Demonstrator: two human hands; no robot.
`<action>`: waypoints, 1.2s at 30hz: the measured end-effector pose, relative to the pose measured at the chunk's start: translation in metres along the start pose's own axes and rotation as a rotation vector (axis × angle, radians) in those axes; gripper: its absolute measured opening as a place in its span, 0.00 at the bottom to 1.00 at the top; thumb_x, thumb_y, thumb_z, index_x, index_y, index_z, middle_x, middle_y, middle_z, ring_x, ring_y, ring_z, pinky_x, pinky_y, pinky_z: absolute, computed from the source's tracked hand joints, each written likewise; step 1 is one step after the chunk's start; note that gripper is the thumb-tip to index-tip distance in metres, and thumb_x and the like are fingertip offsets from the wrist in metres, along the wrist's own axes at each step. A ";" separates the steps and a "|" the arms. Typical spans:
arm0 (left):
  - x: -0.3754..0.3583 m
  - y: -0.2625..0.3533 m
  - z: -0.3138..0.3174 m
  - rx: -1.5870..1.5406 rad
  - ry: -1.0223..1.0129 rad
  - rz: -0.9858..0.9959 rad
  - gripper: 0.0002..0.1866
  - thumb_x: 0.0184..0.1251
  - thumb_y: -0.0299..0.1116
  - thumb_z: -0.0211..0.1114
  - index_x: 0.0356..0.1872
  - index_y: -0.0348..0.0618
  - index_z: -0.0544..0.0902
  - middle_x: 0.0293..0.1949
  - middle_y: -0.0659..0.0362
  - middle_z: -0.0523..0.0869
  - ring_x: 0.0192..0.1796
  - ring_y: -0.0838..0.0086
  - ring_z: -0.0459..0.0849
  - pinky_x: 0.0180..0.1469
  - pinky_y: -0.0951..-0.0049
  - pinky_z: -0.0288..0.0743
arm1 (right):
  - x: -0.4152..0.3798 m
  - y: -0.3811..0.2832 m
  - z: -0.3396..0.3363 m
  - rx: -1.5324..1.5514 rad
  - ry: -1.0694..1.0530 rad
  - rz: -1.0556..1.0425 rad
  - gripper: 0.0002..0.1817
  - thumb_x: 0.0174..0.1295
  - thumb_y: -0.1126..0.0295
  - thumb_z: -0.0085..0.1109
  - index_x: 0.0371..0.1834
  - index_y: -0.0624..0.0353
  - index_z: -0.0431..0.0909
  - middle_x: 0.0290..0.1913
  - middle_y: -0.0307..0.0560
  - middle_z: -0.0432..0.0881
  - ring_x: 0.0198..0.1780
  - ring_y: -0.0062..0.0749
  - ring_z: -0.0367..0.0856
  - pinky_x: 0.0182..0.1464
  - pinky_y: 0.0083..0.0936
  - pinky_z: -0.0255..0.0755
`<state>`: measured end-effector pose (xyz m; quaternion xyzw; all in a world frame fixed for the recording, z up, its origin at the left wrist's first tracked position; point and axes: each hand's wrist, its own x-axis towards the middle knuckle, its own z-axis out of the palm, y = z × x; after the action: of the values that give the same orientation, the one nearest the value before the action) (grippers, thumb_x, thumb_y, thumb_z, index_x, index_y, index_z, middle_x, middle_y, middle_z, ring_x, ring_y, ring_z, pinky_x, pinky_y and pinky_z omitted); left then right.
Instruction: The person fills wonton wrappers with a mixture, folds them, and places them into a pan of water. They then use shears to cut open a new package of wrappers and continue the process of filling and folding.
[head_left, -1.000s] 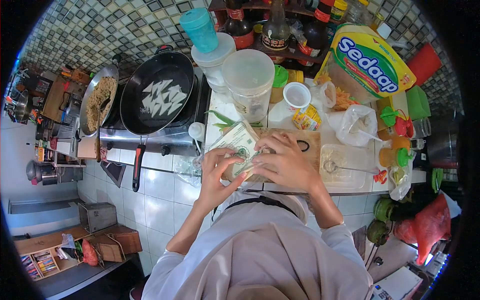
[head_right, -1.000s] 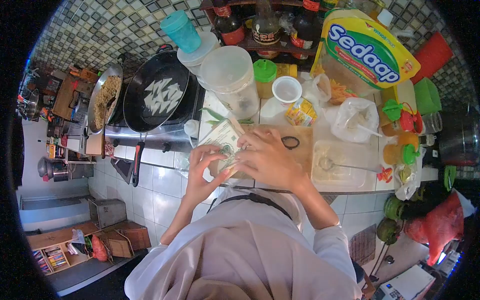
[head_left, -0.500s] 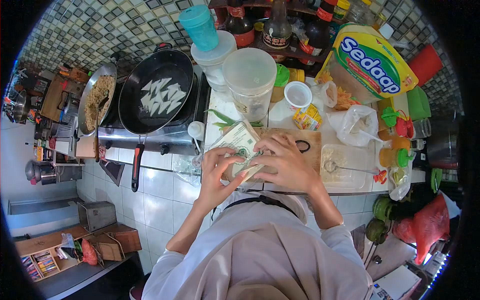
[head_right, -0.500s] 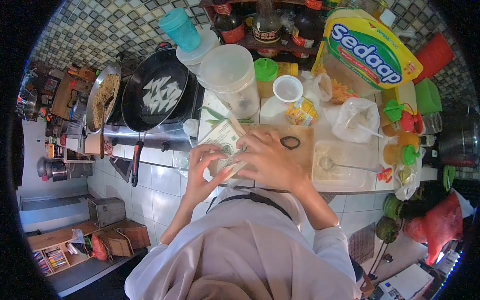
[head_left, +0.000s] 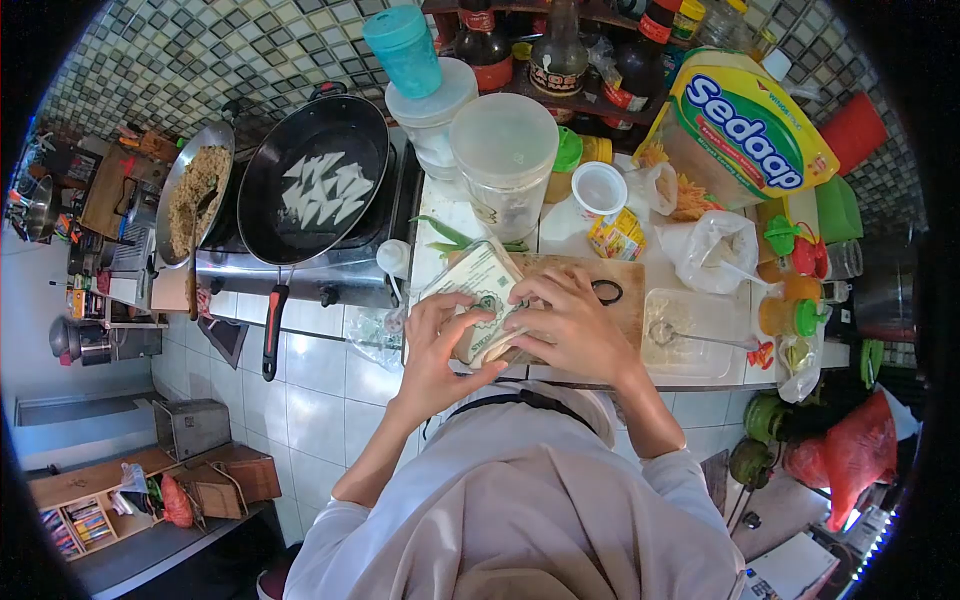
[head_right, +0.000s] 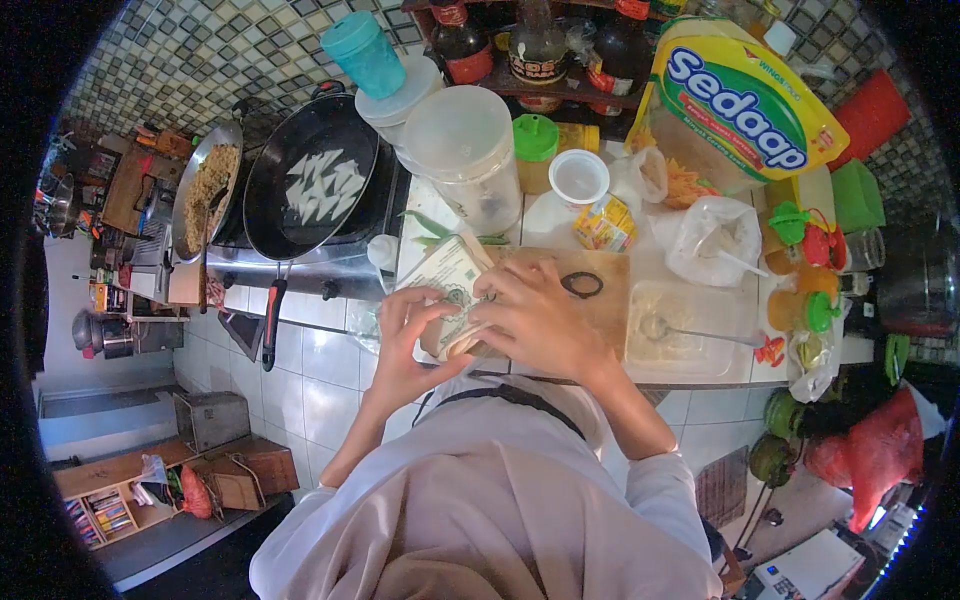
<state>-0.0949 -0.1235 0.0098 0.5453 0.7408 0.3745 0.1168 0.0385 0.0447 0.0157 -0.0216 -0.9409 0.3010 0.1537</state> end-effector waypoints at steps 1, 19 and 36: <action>-0.001 -0.001 0.001 0.000 0.000 0.000 0.24 0.44 0.39 0.74 0.46 0.52 0.80 0.51 0.58 0.73 0.57 0.62 0.66 0.58 0.62 0.56 | 0.000 0.000 0.000 0.002 -0.006 0.005 0.08 0.50 0.65 0.64 0.33 0.50 0.81 0.45 0.37 0.73 0.52 0.33 0.70 0.51 0.37 0.59; 0.000 -0.007 0.003 -0.064 0.012 -0.025 0.22 0.49 0.35 0.70 0.49 0.47 0.77 0.50 0.56 0.74 0.57 0.60 0.67 0.58 0.62 0.57 | 0.000 -0.003 -0.001 0.031 -0.065 0.068 0.12 0.49 0.61 0.66 0.36 0.48 0.81 0.47 0.36 0.73 0.53 0.34 0.69 0.57 0.39 0.58; 0.000 -0.006 0.002 -0.022 -0.011 -0.007 0.26 0.47 0.37 0.72 0.51 0.48 0.76 0.52 0.56 0.73 0.57 0.60 0.66 0.59 0.60 0.55 | 0.001 -0.002 0.000 -0.013 0.017 -0.011 0.12 0.47 0.62 0.66 0.35 0.50 0.81 0.44 0.37 0.73 0.51 0.32 0.70 0.50 0.36 0.60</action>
<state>-0.0979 -0.1237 0.0044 0.5436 0.7379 0.3790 0.1282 0.0377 0.0429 0.0175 -0.0199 -0.9416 0.2937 0.1633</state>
